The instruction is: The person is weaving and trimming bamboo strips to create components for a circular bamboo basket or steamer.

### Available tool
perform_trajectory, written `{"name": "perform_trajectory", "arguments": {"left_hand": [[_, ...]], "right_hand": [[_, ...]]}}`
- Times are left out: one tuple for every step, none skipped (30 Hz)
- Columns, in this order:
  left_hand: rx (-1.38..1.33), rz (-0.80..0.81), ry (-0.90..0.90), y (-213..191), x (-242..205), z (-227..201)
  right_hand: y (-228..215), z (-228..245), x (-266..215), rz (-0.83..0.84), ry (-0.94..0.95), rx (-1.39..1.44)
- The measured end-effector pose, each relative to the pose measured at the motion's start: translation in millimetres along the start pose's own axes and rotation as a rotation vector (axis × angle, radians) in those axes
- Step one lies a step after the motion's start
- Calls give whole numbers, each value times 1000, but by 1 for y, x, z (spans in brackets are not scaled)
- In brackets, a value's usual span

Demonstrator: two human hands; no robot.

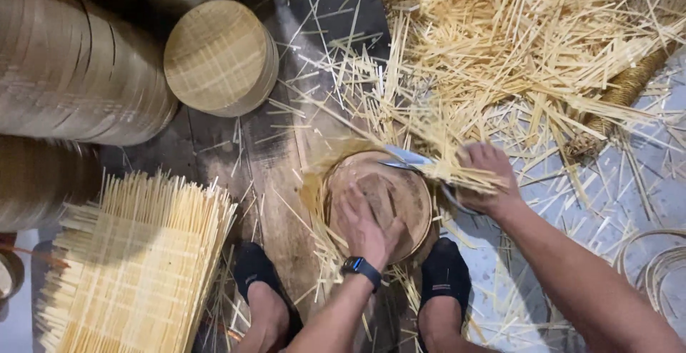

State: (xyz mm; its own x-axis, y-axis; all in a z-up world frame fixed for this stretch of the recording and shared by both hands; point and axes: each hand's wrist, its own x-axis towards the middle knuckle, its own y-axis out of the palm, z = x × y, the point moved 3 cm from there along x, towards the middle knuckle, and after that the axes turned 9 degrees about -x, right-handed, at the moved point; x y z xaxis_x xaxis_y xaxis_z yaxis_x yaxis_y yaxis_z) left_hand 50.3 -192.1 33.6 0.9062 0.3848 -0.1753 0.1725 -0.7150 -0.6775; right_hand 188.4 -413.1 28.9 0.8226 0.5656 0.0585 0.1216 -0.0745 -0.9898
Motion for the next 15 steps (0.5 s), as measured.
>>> {"name": "perform_trajectory", "arguments": {"left_hand": [[0,1,-9,-2,-2,0],[3,45,56,-3,1,-2],[6,89,122,-5,3,-5],[11,89,126,-9,2,-5],[50,124,126,-13,2,-5],[88,155,129,-15,3,-6],[90,152,137,-18,12,-8],[96,199,124,-19,10,-8],[100,245,111,-21,8,-8],[100,245,107,-19,6,-4],[112,262,143,-18,3,-2],[127,268,192,-17,8,-2],[129,257,201,-21,14,-8],[94,289,205,-25,12,-12],[58,320,210,-29,11,-15]], "right_hand": [[-7,4,6,6,-6,3],[-12,8,15,49,18,-10],[-18,11,24,93,43,-22],[-6,4,15,89,47,-19],[10,-3,6,226,61,2],[26,-12,-2,359,75,19],[31,-19,-1,351,79,19],[34,-22,-10,309,51,27],[37,-24,-19,267,24,35],[36,-16,-17,269,21,36],[29,-9,-15,149,5,-6],[23,-3,-5,13,-7,-51],[16,-4,4,-1,-6,-54],[9,-1,5,-11,-4,-48],[3,2,6,-21,-1,-43]]}}
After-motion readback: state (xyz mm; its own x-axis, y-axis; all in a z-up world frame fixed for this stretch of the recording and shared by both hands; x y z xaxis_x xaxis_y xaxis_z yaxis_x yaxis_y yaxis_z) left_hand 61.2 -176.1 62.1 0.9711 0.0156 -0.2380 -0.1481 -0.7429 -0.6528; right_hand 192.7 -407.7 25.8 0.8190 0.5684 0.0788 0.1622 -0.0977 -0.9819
